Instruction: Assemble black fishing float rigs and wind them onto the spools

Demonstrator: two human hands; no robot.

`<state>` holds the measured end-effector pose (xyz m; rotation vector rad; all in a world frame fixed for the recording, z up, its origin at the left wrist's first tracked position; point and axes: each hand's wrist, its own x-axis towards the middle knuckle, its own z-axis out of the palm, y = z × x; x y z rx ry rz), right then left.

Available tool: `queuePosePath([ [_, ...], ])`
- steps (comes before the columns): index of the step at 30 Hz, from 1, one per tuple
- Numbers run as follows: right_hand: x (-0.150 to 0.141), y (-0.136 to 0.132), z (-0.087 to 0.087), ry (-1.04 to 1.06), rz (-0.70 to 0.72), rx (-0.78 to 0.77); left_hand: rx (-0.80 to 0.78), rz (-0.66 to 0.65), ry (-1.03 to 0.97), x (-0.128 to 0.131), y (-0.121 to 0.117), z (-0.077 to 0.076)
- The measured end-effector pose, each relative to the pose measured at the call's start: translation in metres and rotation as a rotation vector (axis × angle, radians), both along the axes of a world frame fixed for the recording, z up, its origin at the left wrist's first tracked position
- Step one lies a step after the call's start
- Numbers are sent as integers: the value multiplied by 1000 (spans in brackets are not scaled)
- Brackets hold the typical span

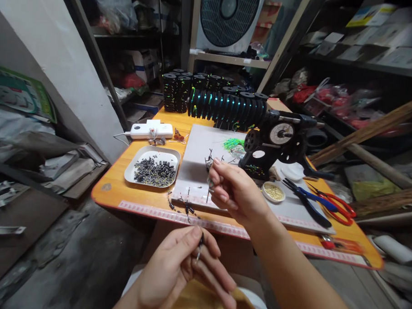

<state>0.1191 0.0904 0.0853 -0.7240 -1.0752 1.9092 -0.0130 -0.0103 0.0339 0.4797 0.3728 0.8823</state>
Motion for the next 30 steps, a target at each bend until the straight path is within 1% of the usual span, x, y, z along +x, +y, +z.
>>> queuePosePath([
  [4,1,1,2,-14,19,18,27,11,16,-1,1,-2],
  [6,5,1,5,-61,40,65,134,77,113,-3,6,-1],
  [7,7,1,7,-102,46,106,207,132,188,-4,11,1],
  [9,11,0,12,-211,38,213,341,247,321,-7,21,6],
  [11,14,-1,19,-333,26,320,408,307,386,-9,33,14],
  [14,17,-1,29,-454,36,425,451,307,490,-9,47,27],
  [16,17,-1,33,-477,46,445,481,294,587,-7,53,34],
  [18,17,0,34,-458,56,408,500,285,657,-6,57,38],
  [20,16,0,32,-379,82,310,507,278,693,-5,58,38],
  [22,14,1,26,-221,118,156,515,285,696,-3,58,36],
  [24,10,0,20,-31,139,-29,512,322,652,-1,56,32],
  [26,5,-2,16,118,109,-181,469,376,569,3,53,27],
  [27,1,-3,15,161,82,-228,440,396,530,4,51,25],
  [30,-6,-5,14,183,-2,-267,368,410,450,8,45,18],
])
